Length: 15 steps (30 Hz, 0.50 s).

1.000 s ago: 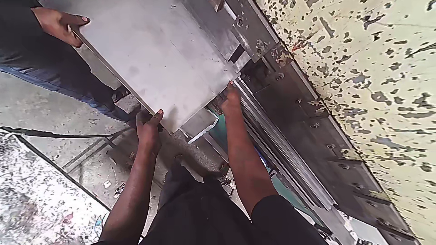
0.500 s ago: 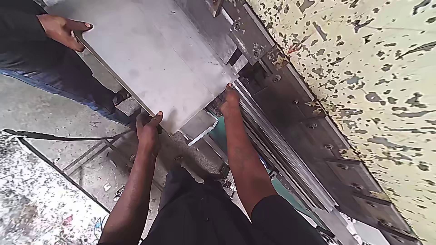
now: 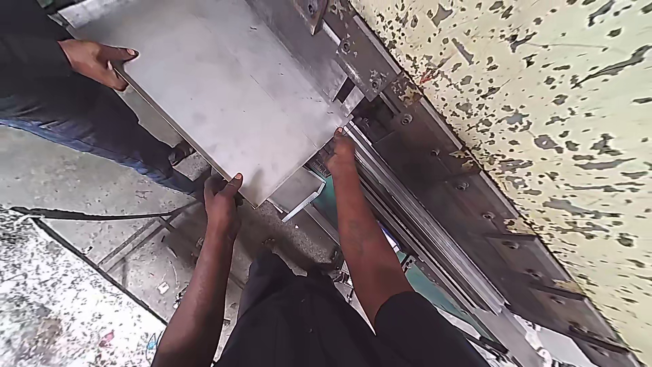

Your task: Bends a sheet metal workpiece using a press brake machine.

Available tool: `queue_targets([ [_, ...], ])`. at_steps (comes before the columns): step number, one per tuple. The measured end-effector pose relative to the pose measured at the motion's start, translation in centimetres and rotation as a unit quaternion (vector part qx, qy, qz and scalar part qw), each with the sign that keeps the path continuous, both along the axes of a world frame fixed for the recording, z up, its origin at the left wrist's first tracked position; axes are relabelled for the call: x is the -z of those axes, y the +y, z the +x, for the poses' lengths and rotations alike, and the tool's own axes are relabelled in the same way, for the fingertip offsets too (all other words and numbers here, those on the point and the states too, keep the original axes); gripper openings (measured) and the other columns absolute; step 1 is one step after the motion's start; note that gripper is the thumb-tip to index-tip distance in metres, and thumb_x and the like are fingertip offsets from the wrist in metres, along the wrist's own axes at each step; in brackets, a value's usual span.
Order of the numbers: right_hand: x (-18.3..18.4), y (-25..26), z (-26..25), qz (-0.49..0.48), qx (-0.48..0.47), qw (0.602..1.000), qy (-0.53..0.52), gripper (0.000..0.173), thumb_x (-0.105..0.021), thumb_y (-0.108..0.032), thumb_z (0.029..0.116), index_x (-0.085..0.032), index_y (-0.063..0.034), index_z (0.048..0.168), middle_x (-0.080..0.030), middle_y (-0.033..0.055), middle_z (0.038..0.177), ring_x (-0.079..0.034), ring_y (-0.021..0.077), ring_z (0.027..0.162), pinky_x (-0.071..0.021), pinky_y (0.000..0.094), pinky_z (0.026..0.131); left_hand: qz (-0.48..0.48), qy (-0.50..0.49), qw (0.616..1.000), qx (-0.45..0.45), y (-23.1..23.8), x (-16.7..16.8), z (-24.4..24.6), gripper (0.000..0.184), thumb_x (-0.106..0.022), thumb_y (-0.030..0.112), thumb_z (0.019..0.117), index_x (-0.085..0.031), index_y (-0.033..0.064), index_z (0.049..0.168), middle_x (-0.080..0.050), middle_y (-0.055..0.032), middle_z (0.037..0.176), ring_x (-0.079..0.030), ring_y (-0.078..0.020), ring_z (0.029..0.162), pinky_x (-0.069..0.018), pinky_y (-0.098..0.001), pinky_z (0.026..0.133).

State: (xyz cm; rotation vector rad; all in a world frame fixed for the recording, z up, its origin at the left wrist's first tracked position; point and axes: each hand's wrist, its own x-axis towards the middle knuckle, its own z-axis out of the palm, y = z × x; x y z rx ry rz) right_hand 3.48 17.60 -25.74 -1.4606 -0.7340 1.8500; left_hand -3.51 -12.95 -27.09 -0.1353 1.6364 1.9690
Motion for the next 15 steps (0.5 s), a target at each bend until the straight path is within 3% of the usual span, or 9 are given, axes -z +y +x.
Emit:
queue_targets([
  [10,-0.6,-0.6,0.8,0.021,-0.023,0.999,-0.031,0.051,-0.061,-0.04,0.1028,-0.05,-0.0122,0.144,-0.058,0.016,0.138,-0.062,0.0299,0.121,-0.0577,0.0507,0.091,0.011,-0.007,1.0,0.012,-0.1,-0.2,0.0,0.049,-0.074,0.029,0.0944,-0.052,0.0116,0.135,-0.065,-0.0064,0.104,-0.062,-0.0169,0.077,-0.0568,-0.0366,0.068],
  [13,-0.7,-1.3,0.4,0.065,-0.051,0.997,-0.01,0.044,-0.06,-0.036,0.1027,-0.055,-0.0127,0.14,-0.062,0.0113,0.134,-0.062,0.0264,0.12,-0.0568,0.0505,0.093,0.003,-0.001,1.0,0.008,0.0,-0.9,-0.7,0.046,-0.07,0.021,0.0976,-0.053,0.005,0.138,-0.069,-0.0149,0.109,-0.07,-0.0246,0.086,-0.0613,-0.0431,0.074],
  [15,-0.5,-1.3,0.4,0.061,-0.048,0.997,0.015,0.045,-0.061,-0.036,0.103,-0.053,-0.0135,0.141,-0.06,0.0111,0.137,-0.061,0.0267,0.122,-0.0557,0.0508,0.095,0.0,0.007,1.0,0.004,0.2,-1.1,-0.8,0.049,-0.069,0.017,0.0967,-0.05,-0.0014,0.137,-0.068,-0.0166,0.101,-0.067,-0.0234,0.079,-0.0595,-0.0402,0.068],
])
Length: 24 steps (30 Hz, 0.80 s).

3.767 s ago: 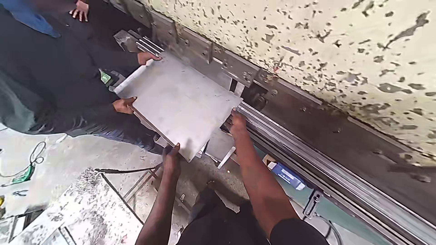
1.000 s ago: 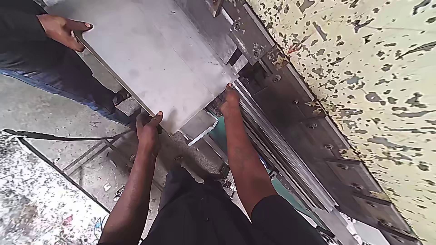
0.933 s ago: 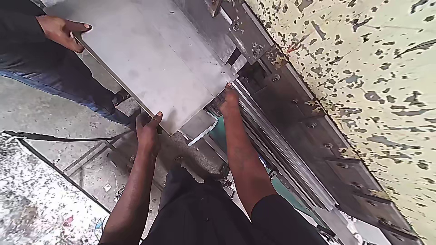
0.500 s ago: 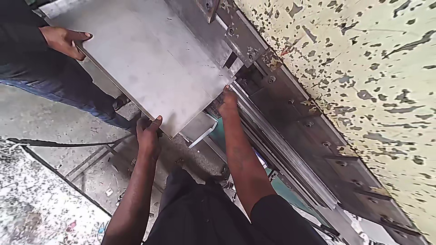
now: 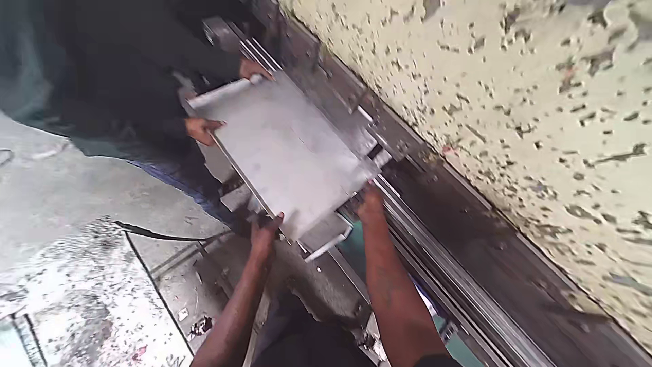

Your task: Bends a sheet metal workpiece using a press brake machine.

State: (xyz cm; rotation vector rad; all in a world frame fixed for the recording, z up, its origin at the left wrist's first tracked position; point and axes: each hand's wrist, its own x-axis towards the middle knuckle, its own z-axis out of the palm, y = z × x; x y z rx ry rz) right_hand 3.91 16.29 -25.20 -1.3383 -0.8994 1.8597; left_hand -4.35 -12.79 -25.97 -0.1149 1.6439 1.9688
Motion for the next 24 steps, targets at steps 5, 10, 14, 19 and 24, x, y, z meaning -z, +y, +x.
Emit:
queue_targets([
  [5,-0.4,0.3,-0.5,-0.025,0.028,0.999,-0.017,0.046,-0.059,-0.033,0.1049,-0.049,-0.0087,0.143,-0.06,0.0181,0.135,-0.063,0.0305,0.118,-0.0578,0.0513,0.091,0.01,-0.021,1.0,-0.012,-0.1,-0.5,0.3,0.05,-0.071,0.02,0.0951,-0.05,-0.0011,0.135,-0.067,-0.0134,0.092,-0.063,-0.0188,0.067,-0.0536,-0.0323,0.057],
  [10,-0.7,0.2,-0.4,-0.029,0.025,0.999,-0.03,0.047,-0.056,-0.035,0.1063,-0.047,-0.0085,0.144,-0.059,0.0184,0.136,-0.063,0.03,0.117,-0.058,0.0496,0.089,0.012,-0.048,0.999,-0.019,-0.3,-0.8,0.6,0.051,-0.071,0.019,0.0954,-0.05,0.0001,0.138,-0.069,-0.0159,0.097,-0.064,-0.0201,0.068,-0.053,-0.0322,0.057],
  [14,-1.1,0.0,-0.8,-0.025,0.021,0.999,-0.033,0.045,-0.056,-0.031,0.1065,-0.048,-0.0087,0.144,-0.057,0.0196,0.138,-0.063,0.0315,0.118,-0.0576,0.0513,0.089,-0.002,-0.037,0.999,-0.007,-1.1,-0.6,0.7,0.056,-0.07,0.019,0.0963,-0.046,0.0005,0.143,-0.07,-0.0165,0.104,-0.067,-0.021,0.074,-0.0554,-0.0341,0.06],
  [19,-1.4,-0.2,-0.4,-0.006,0.023,0.999,-0.036,0.045,-0.059,-0.032,0.105,-0.052,-0.0068,0.142,-0.06,0.0202,0.133,-0.065,0.0319,0.112,-0.058,0.0529,0.086,0.0,-0.017,1.0,0.02,-2.2,-0.6,0.9,0.05,-0.063,0.018,0.0992,-0.049,-0.0022,0.142,-0.07,-0.0193,0.106,-0.07,-0.0256,0.079,-0.0599,-0.0408,0.068],
  [24,-1.0,0.2,-0.4,-0.025,0.038,0.998,-0.033,0.053,-0.061,-0.034,0.1039,-0.046,-0.0059,0.146,-0.056,0.0215,0.138,-0.061,0.0332,0.119,-0.0555,0.054,0.091,0.026,-0.058,0.998,0.003,-1.9,-0.7,0.9,0.045,-0.062,0.017,0.1012,-0.049,-0.0016,0.141,-0.069,-0.0223,0.111,-0.071,-0.0271,0.081,-0.0582,-0.0388,0.065],
])
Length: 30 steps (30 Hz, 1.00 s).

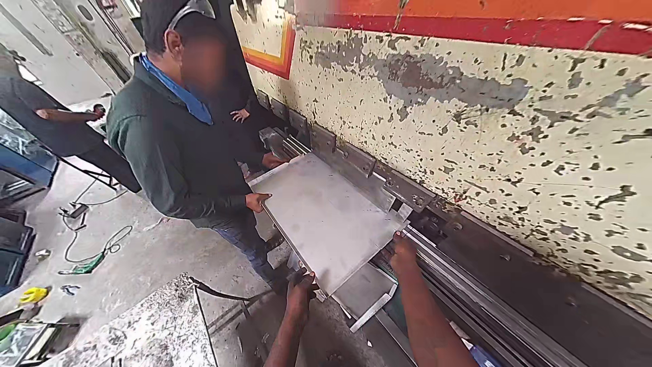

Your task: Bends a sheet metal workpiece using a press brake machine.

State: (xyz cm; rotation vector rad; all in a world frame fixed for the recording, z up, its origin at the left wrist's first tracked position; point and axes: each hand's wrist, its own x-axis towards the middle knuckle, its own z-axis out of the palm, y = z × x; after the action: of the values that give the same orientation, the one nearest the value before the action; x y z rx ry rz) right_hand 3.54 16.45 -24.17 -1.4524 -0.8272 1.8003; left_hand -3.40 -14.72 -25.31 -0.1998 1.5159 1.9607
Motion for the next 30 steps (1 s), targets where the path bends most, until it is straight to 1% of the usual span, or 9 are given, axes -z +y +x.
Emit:
queue_targets([
  [4,0.0,0.1,0.1,-0.011,0.009,1.0,0.004,0.047,-0.062,-0.033,0.1031,-0.051,-0.0065,0.14,-0.061,0.0205,0.128,-0.065,0.0312,0.109,-0.0573,0.0517,0.083,-0.029,0.018,0.999,0.01,0.7,0.2,-0.2,0.039,-0.063,0.017,0.1008,-0.054,-0.0024,0.134,-0.069,-0.0209,0.107,-0.069,-0.0257,0.075,-0.058,-0.0382,0.061],
  [8,0.3,0.2,0.4,-0.011,0.004,1.0,0.002,0.047,-0.064,-0.032,0.1024,-0.053,-0.006,0.14,-0.061,0.021,0.133,-0.064,0.0335,0.115,-0.0573,0.0544,0.088,-0.106,0.067,0.992,0.033,1.6,1.0,-0.9,0.03,-0.069,0.02,0.0996,-0.064,-0.0038,0.116,-0.071,-0.0169,0.088,-0.065,-0.0212,0.059,-0.0553,-0.0349,0.052],
  [11,0.2,0.4,0.4,-0.016,0.01,1.0,0.008,0.05,-0.065,-0.031,0.1015,-0.052,-0.0039,0.142,-0.059,0.024,0.135,-0.063,0.0362,0.117,-0.0569,0.0555,0.089,-0.109,0.081,0.99,0.038,2.0,2.0,-1.5,0.023,-0.07,0.015,0.0976,-0.066,-0.0041,0.11,-0.071,-0.0159,0.084,-0.062,-0.0197,0.054,-0.0531,-0.0337,0.048],
  [17,1.2,0.3,0.9,-0.026,-0.016,0.999,0.019,0.049,-0.064,-0.043,0.1001,-0.058,-0.0104,0.136,-0.062,0.018,0.131,-0.065,0.0328,0.112,-0.0578,0.0539,0.086,-0.1,0.105,0.989,0.029,2.0,1.5,-1.0,0.022,-0.068,0.011,0.0974,-0.065,-0.0041,0.113,-0.071,-0.0153,0.089,-0.066,-0.021,0.063,-0.0581,-0.0374,0.055],
  [20,1.9,1.3,2.0,0.008,-0.102,0.994,-0.047,0.058,-0.06,-0.054,0.1003,-0.058,-0.0121,0.14,-0.063,0.0193,0.135,-0.063,0.0344,0.121,-0.055,0.0586,0.094,-0.08,0.108,0.991,0.025,2.2,1.3,-1.3,0.02,-0.067,0.012,0.098,-0.063,-0.0022,0.112,-0.068,-0.0127,0.084,-0.061,-0.0174,0.056,-0.0543,-0.0339,0.049],
  [22,0.9,0.4,5.2,0.113,-0.208,0.958,-0.164,0.06,-0.056,-0.056,0.102,-0.061,-0.0083,0.137,-0.069,0.0195,0.123,-0.067,0.0337,0.112,-0.0556,0.0556,0.093,-0.074,0.104,0.991,0.034,1.9,1.3,-1.5,0.021,-0.066,0.012,0.099,-0.061,-0.0024,0.114,-0.069,-0.0138,0.087,-0.065,-0.0199,0.062,-0.0578,-0.0374,0.055],
  [25,-1.0,-2.1,14.1,0.317,-0.305,0.829,-0.344,0.045,-0.056,-0.05,0.1033,-0.073,-0.0126,0.12,-0.074,0.0127,0.109,-0.07,0.0307,0.104,-0.0549,0.0586,0.093,-0.079,0.103,0.991,0.037,2.1,1.3,-1.9,0.022,-0.065,0.013,0.0987,-0.06,-0.0002,0.116,-0.069,-0.0104,0.087,-0.066,-0.0175,0.066,-0.058,-0.0366,0.059],
  [28,-0.8,-5.2,24.6,0.367,-0.25,0.756,-0.48,0.032,-0.058,-0.04,0.1027,-0.074,-0.0169,0.118,-0.075,0.0093,0.11,-0.071,0.0319,0.105,-0.0559,0.0583,0.09,-0.1,0.099,0.988,0.061,1.6,0.9,-2.6,0.033,-0.058,0.029,0.1042,-0.057,0.0033,0.126,-0.068,-0.0084,0.092,-0.067,-0.0175,0.075,-0.0596,-0.0396,0.066],
  [30,0.0,-7.0,32.2,0.315,-0.178,0.741,-0.566,0.03,-0.059,-0.037,0.1028,-0.074,-0.015,0.117,-0.072,0.01,0.117,-0.065,0.034,0.115,-0.0514,0.0576,0.099,-0.09,0.115,0.983,0.109,1.7,0.2,-2.2,0.033,-0.05,0.032,0.1077,-0.057,0.0064,0.127,-0.068,-0.0049,0.098,-0.067,-0.0148,0.085,-0.0603,-0.0393,0.075],
])
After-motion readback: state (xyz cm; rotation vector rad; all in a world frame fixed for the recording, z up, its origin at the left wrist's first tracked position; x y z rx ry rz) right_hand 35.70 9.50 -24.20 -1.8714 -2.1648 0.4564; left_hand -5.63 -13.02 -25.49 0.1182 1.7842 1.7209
